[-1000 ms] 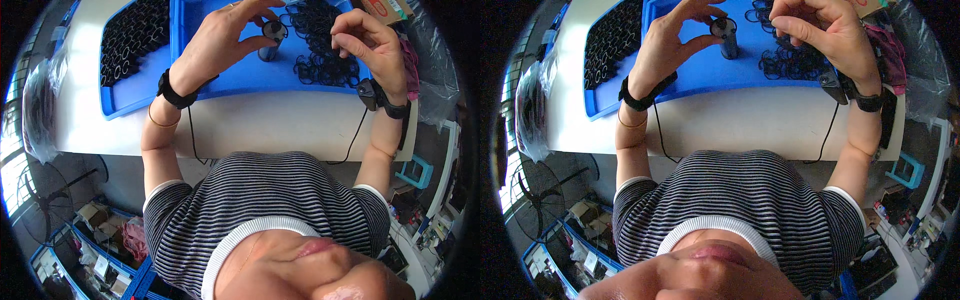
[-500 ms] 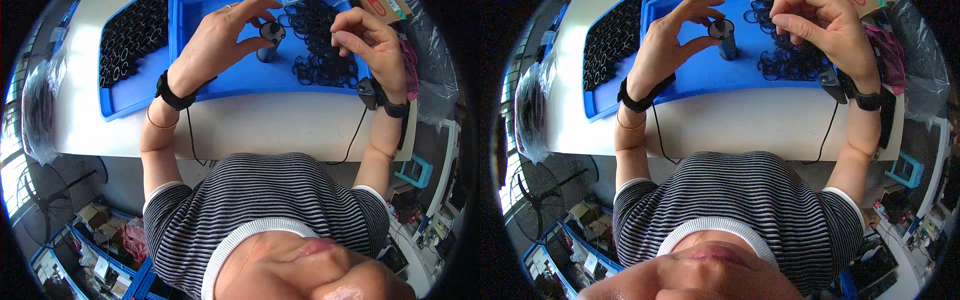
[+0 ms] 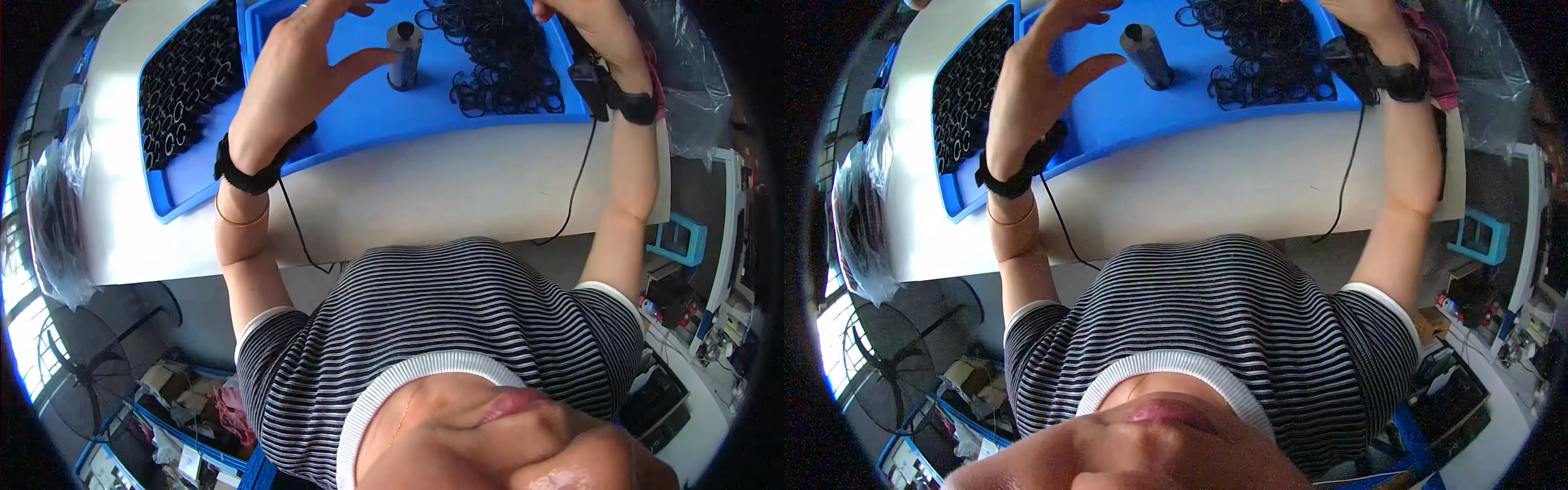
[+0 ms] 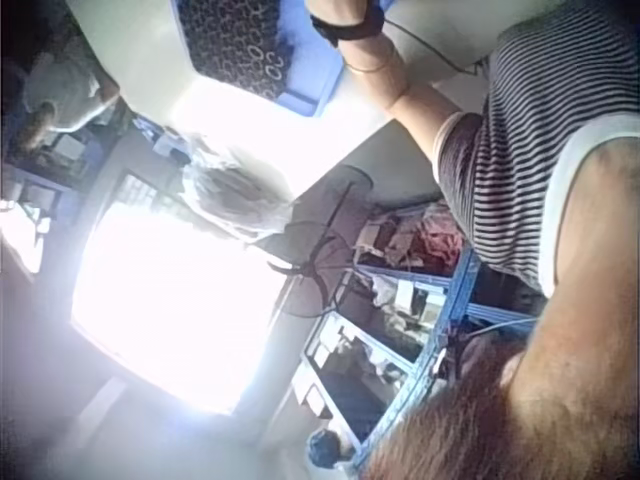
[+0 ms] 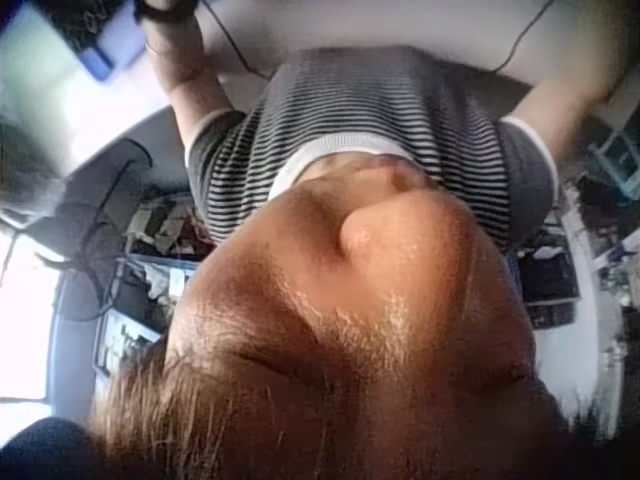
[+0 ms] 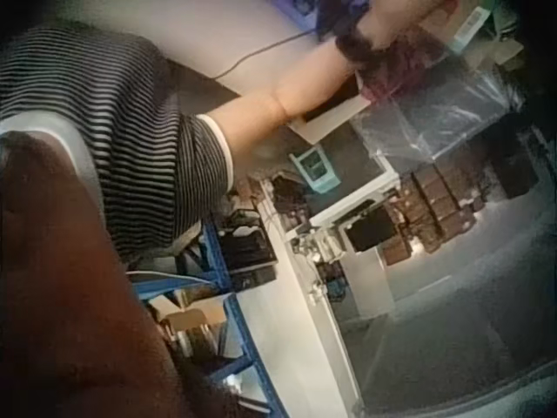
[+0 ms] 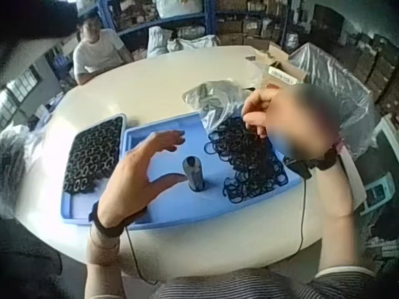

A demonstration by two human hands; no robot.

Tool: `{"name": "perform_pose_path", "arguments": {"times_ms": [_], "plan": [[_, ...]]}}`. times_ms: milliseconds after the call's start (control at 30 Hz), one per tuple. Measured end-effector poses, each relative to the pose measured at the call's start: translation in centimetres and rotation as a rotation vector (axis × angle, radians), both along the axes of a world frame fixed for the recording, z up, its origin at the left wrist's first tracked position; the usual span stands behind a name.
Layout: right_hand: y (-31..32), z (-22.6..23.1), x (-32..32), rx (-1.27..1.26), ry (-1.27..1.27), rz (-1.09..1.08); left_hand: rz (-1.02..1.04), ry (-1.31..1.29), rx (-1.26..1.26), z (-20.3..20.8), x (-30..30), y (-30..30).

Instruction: The recorder is assembling small black circular components onto a metal cylindrical jig at an assembly workbench.

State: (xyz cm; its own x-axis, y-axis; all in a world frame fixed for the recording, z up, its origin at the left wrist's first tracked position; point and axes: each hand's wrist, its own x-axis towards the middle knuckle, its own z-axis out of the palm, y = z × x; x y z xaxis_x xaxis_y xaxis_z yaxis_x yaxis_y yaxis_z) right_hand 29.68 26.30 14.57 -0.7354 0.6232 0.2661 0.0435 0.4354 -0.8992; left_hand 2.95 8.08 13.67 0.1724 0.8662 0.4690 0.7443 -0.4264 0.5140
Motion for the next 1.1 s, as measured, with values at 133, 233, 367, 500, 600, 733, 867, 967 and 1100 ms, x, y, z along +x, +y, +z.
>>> {"name": "perform_pose_path", "arguments": {"times_ms": [133, 233, 367, 500, 600, 733, 867, 967, 1100], "plan": [[0.1, -0.6, 0.2, 0.499, -0.446, 0.079, -0.022, -0.084, 0.065, 0.4, -0.6, -0.7], [-0.4, -1.3, 0.6, 0.561, -0.734, 0.161, -0.019, -0.089, 0.053, 0.8, -0.7, -1.2], [0.3, -5.5, 0.7, 0.719, -0.709, 0.263, 0.004, -0.089, 0.037, 0.9, -0.7, -1.3], [-0.6, -7.5, -0.6, 0.774, -0.679, 0.367, -0.003, -0.076, 0.024, 1.6, 0.0, -1.7], [-0.4, -8.9, -1.1, 0.83, -0.68, 0.381, -0.005, -0.089, -0.005, 3.6, 0.8, -2.8], [-0.3, -8.4, -1.4, 0.811, -0.772, 0.371, -0.055, -0.131, 0.005, 2.1, -0.5, -2.0], [0.0, -7.3, -1.7, 0.799, -0.842, 0.399, -0.08, -0.116, 0.021, 1.6, -0.7, -1.8], [-0.2, -5.7, -1.8, 0.82, -0.726, 0.463, -0.089, -0.131, 0.021, 1.6, -0.9, -2.0], [0.2, -4.7, -0.9, 0.82, -0.702, 0.398, -0.089, -0.126, 0.01, 1.6, -0.9, -2.0]]}}
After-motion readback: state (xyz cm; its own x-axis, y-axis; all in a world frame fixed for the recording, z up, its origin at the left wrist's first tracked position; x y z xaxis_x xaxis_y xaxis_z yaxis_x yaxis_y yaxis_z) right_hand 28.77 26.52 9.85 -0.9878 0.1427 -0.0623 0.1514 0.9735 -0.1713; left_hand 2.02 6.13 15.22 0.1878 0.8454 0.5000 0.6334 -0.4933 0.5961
